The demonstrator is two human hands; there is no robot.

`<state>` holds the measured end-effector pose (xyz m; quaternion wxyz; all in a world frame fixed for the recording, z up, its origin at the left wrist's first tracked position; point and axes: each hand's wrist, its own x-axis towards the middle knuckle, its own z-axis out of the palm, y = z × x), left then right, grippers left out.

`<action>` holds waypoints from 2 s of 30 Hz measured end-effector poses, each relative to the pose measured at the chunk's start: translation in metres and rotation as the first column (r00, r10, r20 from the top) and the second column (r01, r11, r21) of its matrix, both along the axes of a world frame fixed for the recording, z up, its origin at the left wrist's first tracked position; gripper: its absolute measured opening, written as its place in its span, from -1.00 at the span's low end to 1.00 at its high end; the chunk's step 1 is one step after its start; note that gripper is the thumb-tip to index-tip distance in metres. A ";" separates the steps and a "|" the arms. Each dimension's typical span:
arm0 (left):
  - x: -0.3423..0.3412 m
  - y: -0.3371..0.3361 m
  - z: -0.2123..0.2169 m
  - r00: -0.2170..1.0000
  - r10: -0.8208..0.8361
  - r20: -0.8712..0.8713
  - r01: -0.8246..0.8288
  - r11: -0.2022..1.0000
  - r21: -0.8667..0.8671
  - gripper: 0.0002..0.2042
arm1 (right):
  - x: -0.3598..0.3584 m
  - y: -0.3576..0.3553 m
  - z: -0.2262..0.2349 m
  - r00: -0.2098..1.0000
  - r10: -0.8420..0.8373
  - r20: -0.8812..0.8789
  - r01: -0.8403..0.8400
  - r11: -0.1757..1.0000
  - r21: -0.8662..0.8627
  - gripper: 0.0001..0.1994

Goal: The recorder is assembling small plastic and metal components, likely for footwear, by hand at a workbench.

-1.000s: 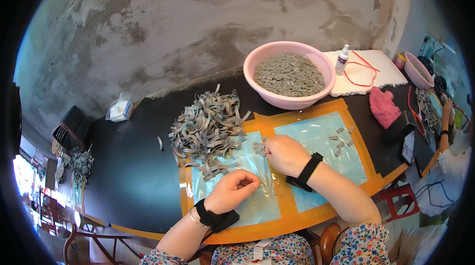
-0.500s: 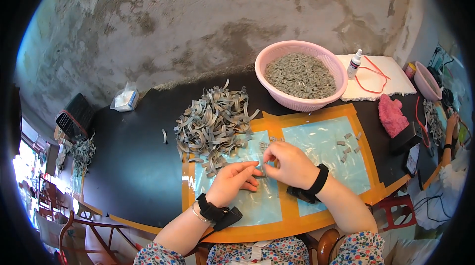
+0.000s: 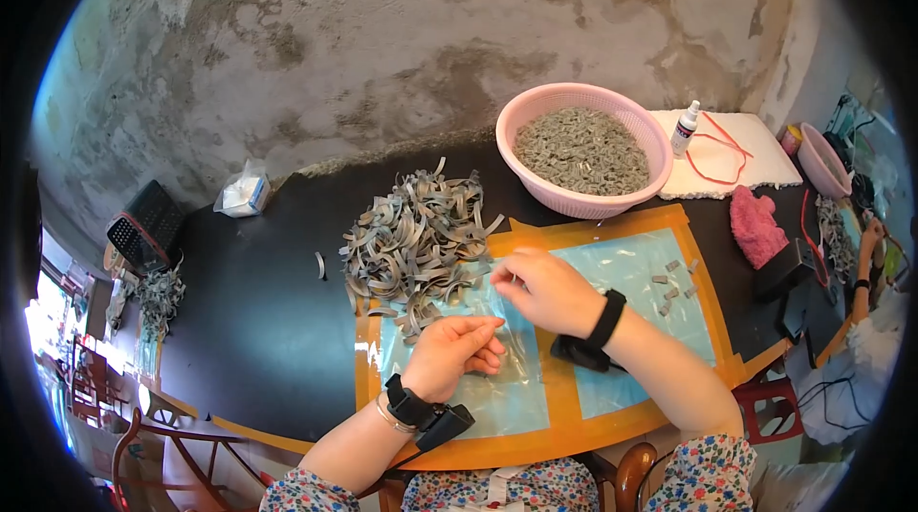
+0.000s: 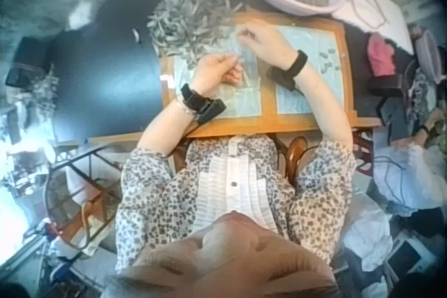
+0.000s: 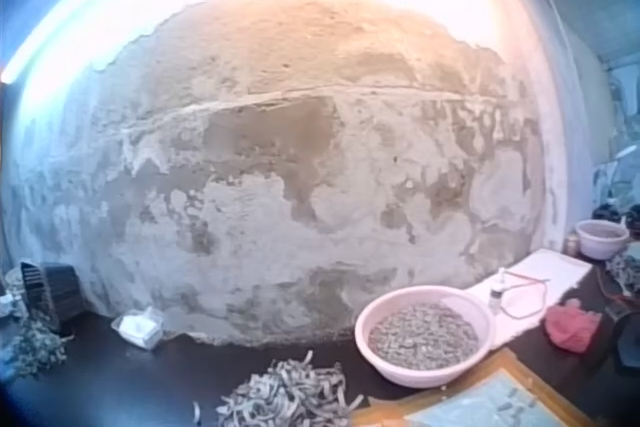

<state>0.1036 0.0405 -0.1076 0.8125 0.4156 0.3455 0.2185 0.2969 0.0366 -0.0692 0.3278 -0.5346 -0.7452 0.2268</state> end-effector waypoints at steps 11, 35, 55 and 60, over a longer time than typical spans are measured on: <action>-0.001 0.003 -0.002 0.996 -0.090 -0.005 0.090 0.993 0.072 -0.69 | -0.020 0.052 -0.037 0.917 -0.063 0.395 0.009 0.990 0.137 -0.89; 0.002 -0.008 0.004 0.981 0.166 0.100 -0.193 0.884 0.426 -0.78 | 0.009 -0.041 -0.001 0.800 -0.107 -0.591 -0.106 0.944 -0.313 -0.89; 0.002 -0.014 0.012 0.989 0.148 0.019 -0.131 0.801 0.585 -0.78 | 0.004 -0.059 -0.020 0.793 -0.072 -0.605 -0.148 0.940 -0.306 -0.87; 0.003 -0.013 0.013 0.990 0.139 0.002 -0.111 0.780 0.616 -0.76 | 0.008 -0.059 -0.021 0.732 -0.166 -0.660 -0.164 0.898 -0.408 -0.87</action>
